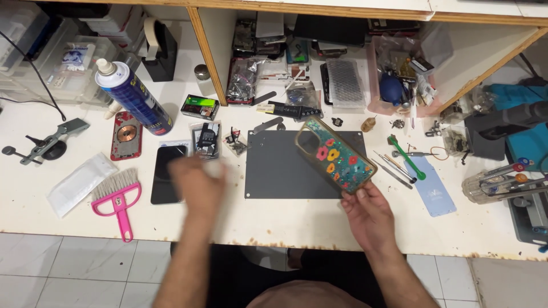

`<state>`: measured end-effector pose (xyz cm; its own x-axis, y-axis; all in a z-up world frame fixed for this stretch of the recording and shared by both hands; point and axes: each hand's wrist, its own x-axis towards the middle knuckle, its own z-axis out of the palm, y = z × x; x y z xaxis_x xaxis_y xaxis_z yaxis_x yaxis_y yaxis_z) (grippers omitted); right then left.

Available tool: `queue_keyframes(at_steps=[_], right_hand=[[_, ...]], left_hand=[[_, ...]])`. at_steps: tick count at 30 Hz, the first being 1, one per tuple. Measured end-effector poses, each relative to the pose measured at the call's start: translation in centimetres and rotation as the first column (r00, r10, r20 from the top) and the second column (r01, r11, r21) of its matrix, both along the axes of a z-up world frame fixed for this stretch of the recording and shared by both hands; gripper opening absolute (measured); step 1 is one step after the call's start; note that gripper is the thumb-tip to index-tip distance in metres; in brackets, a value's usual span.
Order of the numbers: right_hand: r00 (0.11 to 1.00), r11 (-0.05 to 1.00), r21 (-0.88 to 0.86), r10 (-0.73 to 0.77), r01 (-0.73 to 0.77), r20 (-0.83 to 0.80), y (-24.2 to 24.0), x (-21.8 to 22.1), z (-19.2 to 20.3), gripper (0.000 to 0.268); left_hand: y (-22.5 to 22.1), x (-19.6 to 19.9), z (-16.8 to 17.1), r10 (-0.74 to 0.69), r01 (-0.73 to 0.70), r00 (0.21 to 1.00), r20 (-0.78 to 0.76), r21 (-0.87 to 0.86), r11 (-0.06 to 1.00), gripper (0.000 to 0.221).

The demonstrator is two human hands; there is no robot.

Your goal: Testing phone power and sorting through electronic components at a repair bench.

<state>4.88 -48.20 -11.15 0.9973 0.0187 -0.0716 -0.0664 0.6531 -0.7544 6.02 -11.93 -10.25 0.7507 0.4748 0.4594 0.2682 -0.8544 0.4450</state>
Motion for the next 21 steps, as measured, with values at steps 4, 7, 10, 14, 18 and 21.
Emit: queue_keyframes(at_steps=[4,7,10,14,18,21], right_hand=[[0.994,0.991,0.109,0.083,-0.076,-0.066,1.1,-0.1,-3.0,0.019],[0.984,0.978,0.146,0.163,-0.152,-0.066,1.5,0.0,-3.6,0.017],[0.999,0.947,-0.316,0.054,-0.051,0.001,-0.5,0.7,-2.5,0.032],[0.959,0.677,-0.699,-0.037,0.230,0.279,-3.0,1.5,3.7,0.075],[0.951,0.482,-0.849,0.094,0.214,0.293,-1.5,1.3,11.0,0.132],[0.951,0.442,-0.858,0.032,0.262,0.307,-2.3,2.0,11.8,0.108]], left_hand=[[-11.7,0.4,4.0,-0.547,0.333,0.836,-0.031,-0.765,0.552,0.070],[-15.9,2.5,1.4,-0.394,0.400,0.820,0.416,-0.908,-0.125,0.043],[-16.9,3.0,2.8,-0.470,0.455,0.775,0.423,-0.889,-0.049,0.029],[-18.0,2.9,4.6,-0.715,0.660,0.655,0.244,-0.644,0.386,0.020],[-20.7,2.5,3.8,-0.876,0.864,0.475,0.082,-0.236,0.446,0.035],[-21.7,1.7,5.2,-0.841,0.852,0.523,0.136,-0.080,0.517,0.024]])
